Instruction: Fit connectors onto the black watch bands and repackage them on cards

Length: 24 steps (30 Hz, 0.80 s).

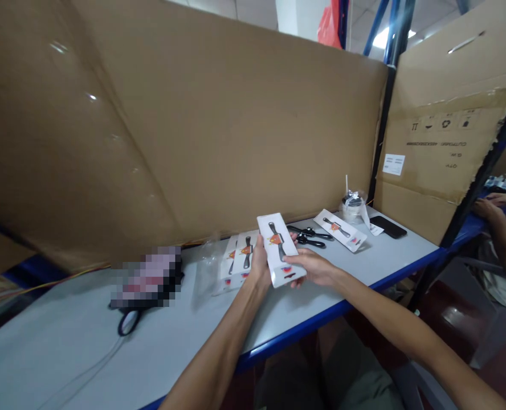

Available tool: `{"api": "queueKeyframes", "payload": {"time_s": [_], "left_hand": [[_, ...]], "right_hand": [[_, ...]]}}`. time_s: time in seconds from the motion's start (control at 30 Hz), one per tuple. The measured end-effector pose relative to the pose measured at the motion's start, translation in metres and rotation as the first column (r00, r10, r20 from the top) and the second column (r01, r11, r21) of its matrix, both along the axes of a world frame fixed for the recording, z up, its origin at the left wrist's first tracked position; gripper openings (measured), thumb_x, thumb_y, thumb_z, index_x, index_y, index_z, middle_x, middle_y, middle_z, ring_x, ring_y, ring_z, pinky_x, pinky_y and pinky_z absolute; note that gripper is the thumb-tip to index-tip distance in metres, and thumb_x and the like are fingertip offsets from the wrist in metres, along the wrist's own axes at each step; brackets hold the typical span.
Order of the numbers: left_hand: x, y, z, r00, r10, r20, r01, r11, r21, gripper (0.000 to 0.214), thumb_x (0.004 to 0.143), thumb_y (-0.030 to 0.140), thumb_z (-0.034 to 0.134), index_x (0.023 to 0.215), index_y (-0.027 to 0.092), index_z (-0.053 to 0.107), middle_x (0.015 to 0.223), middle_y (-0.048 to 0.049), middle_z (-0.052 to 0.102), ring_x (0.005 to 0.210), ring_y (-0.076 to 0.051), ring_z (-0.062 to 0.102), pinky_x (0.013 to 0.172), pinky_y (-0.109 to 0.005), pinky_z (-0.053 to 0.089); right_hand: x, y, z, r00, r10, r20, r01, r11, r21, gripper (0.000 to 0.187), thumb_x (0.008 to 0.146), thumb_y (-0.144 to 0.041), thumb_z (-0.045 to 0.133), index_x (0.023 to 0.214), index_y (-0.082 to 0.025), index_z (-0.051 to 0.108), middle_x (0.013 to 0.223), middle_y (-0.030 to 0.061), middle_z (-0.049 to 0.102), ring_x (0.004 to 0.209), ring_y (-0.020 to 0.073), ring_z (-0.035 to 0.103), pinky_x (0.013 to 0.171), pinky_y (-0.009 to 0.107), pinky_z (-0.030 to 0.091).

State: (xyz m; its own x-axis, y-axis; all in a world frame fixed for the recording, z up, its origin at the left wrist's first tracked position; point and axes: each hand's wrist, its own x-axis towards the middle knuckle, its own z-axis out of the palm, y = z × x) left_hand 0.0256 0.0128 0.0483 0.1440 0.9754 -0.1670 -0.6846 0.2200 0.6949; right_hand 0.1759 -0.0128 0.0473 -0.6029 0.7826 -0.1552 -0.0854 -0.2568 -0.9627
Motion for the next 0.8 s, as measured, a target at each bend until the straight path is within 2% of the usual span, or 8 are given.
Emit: {"api": "queueKeyframes", "payload": {"time_s": [0.17, 0.3, 0.4, 0.47, 0.5, 0.57, 0.67, 0.8], "left_hand": [[0.018, -0.004, -0.003, 0.989, -0.092, -0.116, 0.099, 0.994, 0.052, 0.065, 0.099, 0.062, 0.038, 0.127, 0.011, 0.066, 0.105, -0.0165, 0.077, 0.091, -0.031, 0.075, 0.083, -0.045, 0.061], [0.02, 0.002, -0.008, 0.982, -0.036, -0.184, 0.059, 0.991, 0.123, 0.057, 0.102, 0.057, 0.037, 0.123, 0.012, 0.065, 0.103, -0.016, 0.076, 0.088, -0.027, 0.075, 0.08, -0.039, 0.061], [0.01, 0.007, -0.007, 0.977, 0.017, -0.212, 0.015, 0.988, 0.151, 0.055, 0.104, 0.055, 0.034, 0.119, 0.013, 0.064, 0.097, -0.015, 0.074, 0.083, -0.025, 0.074, 0.074, -0.037, 0.06], [0.001, 0.008, -0.005, 0.977, 0.082, -0.199, -0.052, 0.987, 0.154, 0.051, 0.104, 0.053, 0.034, 0.113, 0.013, 0.065, 0.094, -0.0135, 0.073, 0.081, -0.023, 0.073, 0.072, -0.035, 0.059], [-0.003, 0.008, -0.004, 0.976, 0.11, -0.187, -0.081, 0.985, 0.154, 0.05, 0.105, 0.051, 0.035, 0.11, 0.013, 0.066, 0.092, -0.0126, 0.073, 0.08, -0.021, 0.073, 0.072, -0.033, 0.059], [-0.01, 0.008, -0.003, 0.975, 0.144, -0.168, -0.121, 0.982, 0.145, 0.048, 0.105, 0.049, 0.035, 0.106, 0.012, 0.067, 0.087, -0.0107, 0.072, 0.076, -0.019, 0.071, 0.069, -0.03, 0.058], [-0.012, 0.008, -0.002, 0.973, 0.166, -0.16, -0.148, 0.982, 0.119, 0.048, 0.106, 0.047, 0.035, 0.102, 0.012, 0.068, 0.08, -0.0086, 0.07, 0.07, -0.017, 0.069, 0.064, -0.028, 0.056], [-0.008, 0.009, -0.002, 0.968, 0.172, -0.185, -0.155, 0.983, 0.099, 0.045, 0.105, 0.045, 0.037, 0.099, 0.012, 0.068, 0.077, -0.0075, 0.069, 0.066, -0.016, 0.068, 0.061, -0.027, 0.053]], "right_hand": [[0.012, 0.001, -0.008, 0.973, -0.225, 0.048, 0.22, 0.972, 0.079, 0.021, 0.093, -0.033, 0.064, 0.09, -0.013, 0.071, 0.08, 0.0065, 0.075, 0.064, 0.0154, 0.067, 0.054, 0.023, 0.051], [0.052, 0.015, 0.011, 0.923, -0.315, 0.223, 0.255, 0.932, 0.258, 0.034, 0.099, -0.037, 0.051, 0.095, -0.012, 0.073, 0.081, 0.0098, 0.076, 0.064, 0.0181, 0.068, 0.057, 0.027, 0.053], [0.086, 0.039, 0.037, 0.638, -0.497, 0.589, 0.032, 0.781, 0.624, 0.04, 0.102, -0.034, 0.042, 0.093, -0.011, 0.073, 0.086, 0.0123, 0.077, 0.074, 0.021, 0.072, 0.064, 0.027, 0.053], [0.105, 0.058, 0.052, 0.499, -0.592, 0.632, -0.033, 0.716, 0.697, 0.039, 0.102, -0.032, 0.045, 0.092, -0.008, 0.074, 0.099, 0.0194, 0.076, 0.095, 0.0271, 0.072, 0.077, 0.029, 0.052], [0.112, 0.066, 0.056, 0.326, -0.658, 0.679, -0.156, 0.67, 0.725, 0.042, 0.104, -0.032, 0.041, 0.094, -0.008, 0.074, 0.104, 0.021, 0.076, 0.103, 0.0281, 0.071, 0.082, 0.029, 0.051], [0.122, 0.078, 0.06, 0.206, -0.693, 0.691, -0.205, 0.66, 0.723, 0.043, 0.105, -0.031, 0.04, 0.099, -0.006, 0.074, 0.113, 0.0264, 0.073, 0.112, 0.0316, 0.068, 0.087, 0.032, 0.048], [0.125, 0.084, 0.056, 0.15, -0.685, 0.713, -0.217, 0.681, 0.699, 0.038, 0.104, -0.029, 0.045, 0.102, -0.005, 0.075, 0.116, 0.0284, 0.072, 0.112, 0.0316, 0.068, 0.087, 0.031, 0.047], [0.118, 0.081, 0.049, 0.162, -0.665, 0.729, -0.236, 0.691, 0.683, 0.033, 0.102, -0.027, 0.052, 0.098, -0.003, 0.074, 0.109, 0.0252, 0.074, 0.101, 0.026, 0.072, 0.079, 0.026, 0.046]]}}
